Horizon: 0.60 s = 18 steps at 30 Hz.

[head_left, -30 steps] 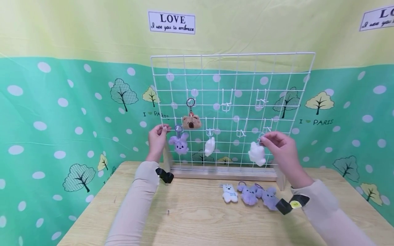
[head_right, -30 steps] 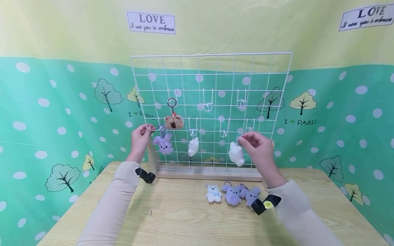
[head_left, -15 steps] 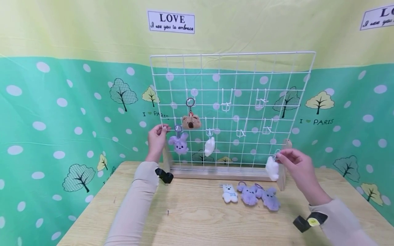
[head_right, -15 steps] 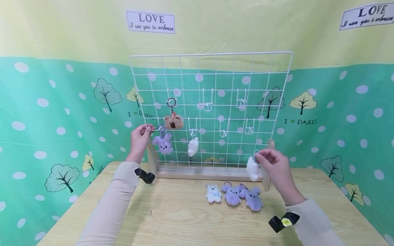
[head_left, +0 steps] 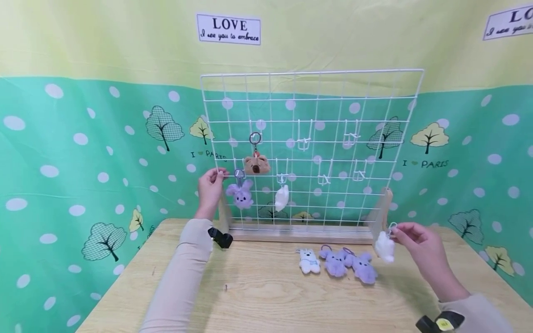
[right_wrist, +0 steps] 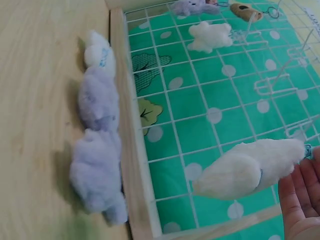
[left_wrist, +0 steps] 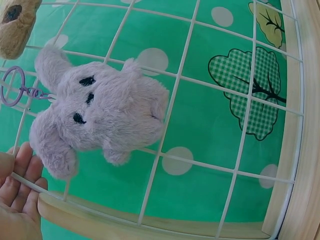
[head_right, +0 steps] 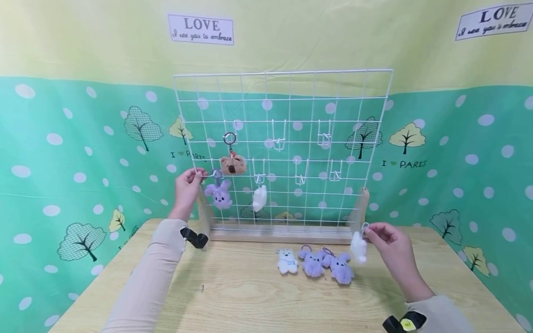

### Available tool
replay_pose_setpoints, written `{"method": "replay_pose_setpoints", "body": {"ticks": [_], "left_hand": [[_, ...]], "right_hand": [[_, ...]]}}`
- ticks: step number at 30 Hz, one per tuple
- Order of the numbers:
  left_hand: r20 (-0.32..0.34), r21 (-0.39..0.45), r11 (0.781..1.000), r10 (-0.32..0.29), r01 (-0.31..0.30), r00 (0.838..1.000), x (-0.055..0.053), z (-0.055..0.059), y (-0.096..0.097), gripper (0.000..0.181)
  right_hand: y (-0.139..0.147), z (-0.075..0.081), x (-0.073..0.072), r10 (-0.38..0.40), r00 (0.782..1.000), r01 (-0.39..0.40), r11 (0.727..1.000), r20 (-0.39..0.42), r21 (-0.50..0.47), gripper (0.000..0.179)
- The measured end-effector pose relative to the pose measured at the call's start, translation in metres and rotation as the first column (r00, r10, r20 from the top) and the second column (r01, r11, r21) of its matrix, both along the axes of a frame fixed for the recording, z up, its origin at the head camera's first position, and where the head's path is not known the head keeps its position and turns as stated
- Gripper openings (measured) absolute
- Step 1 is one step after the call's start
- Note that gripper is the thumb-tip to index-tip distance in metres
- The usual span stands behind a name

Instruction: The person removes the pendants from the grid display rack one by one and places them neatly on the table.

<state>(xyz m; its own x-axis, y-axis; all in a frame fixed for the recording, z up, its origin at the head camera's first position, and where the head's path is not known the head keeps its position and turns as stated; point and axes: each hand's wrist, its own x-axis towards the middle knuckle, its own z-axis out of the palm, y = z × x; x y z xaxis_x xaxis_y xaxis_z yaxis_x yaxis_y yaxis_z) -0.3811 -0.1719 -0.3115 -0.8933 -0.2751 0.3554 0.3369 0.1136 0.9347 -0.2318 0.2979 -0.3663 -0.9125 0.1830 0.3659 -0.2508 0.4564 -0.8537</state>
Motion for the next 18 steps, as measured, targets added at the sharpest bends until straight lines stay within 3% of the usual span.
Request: {"method": "replay_pose_setpoints", "body": {"ticks": [10,18], "left_hand": [[-0.008,0.014,1.0,0.012,-0.012,1.0,0.0,-0.001,-0.001,0.022],[-0.01,0.008,1.0,0.002,-0.002,1.0,-0.001,0.0,-0.001,0.022]], "right_hand": [[0.019,-0.025,0.012,0.026,0.999,-0.024,0.998,0.031,-0.055,0.017],[0.031,-0.049,0.02,0.042,0.995,-0.025,0.982,0.087,-0.188,0.013]]}}
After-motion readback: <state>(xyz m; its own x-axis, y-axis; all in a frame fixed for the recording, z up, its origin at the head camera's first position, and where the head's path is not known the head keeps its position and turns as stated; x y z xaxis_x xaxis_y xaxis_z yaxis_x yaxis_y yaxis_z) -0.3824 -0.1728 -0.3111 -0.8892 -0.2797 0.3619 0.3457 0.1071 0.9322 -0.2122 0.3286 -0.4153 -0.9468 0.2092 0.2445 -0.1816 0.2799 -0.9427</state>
